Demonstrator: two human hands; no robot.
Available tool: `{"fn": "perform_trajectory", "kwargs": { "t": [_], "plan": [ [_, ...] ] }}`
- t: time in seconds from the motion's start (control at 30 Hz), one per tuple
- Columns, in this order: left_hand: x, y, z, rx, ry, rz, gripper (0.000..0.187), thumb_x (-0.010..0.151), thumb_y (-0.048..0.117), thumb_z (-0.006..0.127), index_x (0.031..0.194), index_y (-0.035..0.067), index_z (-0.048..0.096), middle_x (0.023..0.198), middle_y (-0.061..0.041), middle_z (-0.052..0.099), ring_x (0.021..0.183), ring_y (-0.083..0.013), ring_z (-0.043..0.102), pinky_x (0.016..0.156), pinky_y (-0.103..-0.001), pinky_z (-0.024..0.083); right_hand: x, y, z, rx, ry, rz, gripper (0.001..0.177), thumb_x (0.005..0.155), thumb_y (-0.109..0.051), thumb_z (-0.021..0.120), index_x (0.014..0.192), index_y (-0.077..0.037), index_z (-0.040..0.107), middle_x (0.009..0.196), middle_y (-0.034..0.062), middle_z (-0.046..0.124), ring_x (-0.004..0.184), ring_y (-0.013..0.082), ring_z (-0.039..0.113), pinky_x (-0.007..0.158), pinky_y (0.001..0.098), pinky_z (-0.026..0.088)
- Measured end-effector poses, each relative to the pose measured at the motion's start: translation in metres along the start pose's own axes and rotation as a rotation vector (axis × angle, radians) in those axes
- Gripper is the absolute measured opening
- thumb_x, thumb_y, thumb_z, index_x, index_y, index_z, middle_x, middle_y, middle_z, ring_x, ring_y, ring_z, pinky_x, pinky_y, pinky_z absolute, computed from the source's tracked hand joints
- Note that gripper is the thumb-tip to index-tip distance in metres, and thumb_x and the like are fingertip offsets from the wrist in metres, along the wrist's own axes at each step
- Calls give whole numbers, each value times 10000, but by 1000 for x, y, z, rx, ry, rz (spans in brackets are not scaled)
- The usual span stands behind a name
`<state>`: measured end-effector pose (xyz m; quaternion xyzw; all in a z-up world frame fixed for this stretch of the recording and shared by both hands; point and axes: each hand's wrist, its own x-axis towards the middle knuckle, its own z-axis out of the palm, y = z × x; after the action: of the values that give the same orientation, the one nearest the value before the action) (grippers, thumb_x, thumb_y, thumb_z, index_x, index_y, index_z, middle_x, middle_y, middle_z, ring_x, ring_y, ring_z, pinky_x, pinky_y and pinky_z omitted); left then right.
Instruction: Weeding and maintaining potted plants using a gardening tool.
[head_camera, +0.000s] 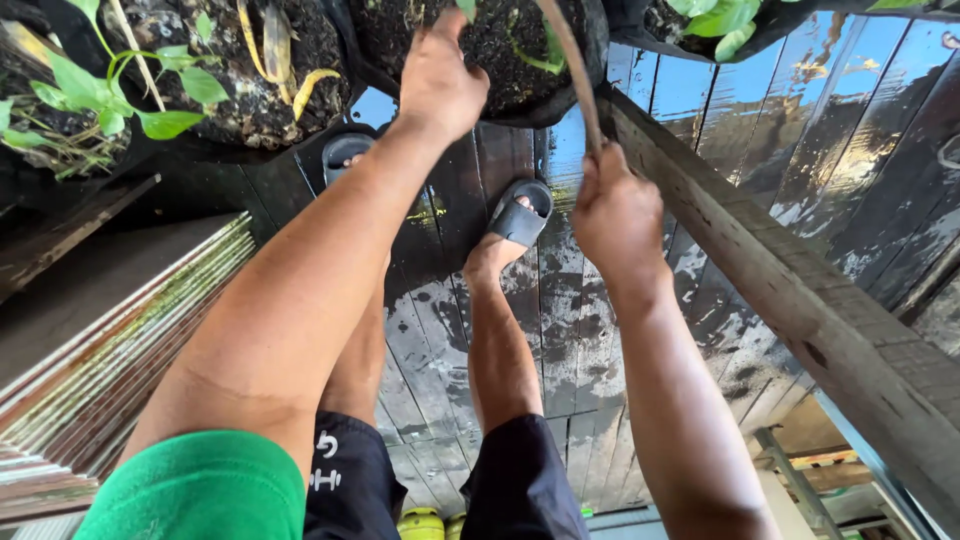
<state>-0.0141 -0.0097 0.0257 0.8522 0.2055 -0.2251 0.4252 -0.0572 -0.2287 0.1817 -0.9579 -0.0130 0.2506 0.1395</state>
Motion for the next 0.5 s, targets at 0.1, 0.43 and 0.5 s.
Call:
{"fn": "perform_trajectory", "kwargs": {
  "t": [0.1,0.43,0.5],
  "plan": [
    [-11,9,-3,21,-17,94,604,793,92,779,1356,157,569,1162,-156,637,1058,-323,670,959,-395,544,-23,-7,-16,130,102,-37,144,1090,-172,554,1078,-47,625,741,194,690,660,380,716,580,484,552],
    [12,37,33,265,36,347,213,870,151,751,1082,150,732,1023,-175,710,860,-364,721,754,-462,587,-138,-3,-12,504,116,321,172,1072,-131,546,1172,-32,644,804,81,725,643,114,666,537,284,520],
    [19,32,38,304,-4,313,58,939,177,724,982,157,757,923,-149,738,857,-349,728,761,-469,587,-148,-5,-6,575,99,400,183,1066,-131,547,1181,-25,644,816,77,722,676,86,653,554,270,516]
  ]
}}
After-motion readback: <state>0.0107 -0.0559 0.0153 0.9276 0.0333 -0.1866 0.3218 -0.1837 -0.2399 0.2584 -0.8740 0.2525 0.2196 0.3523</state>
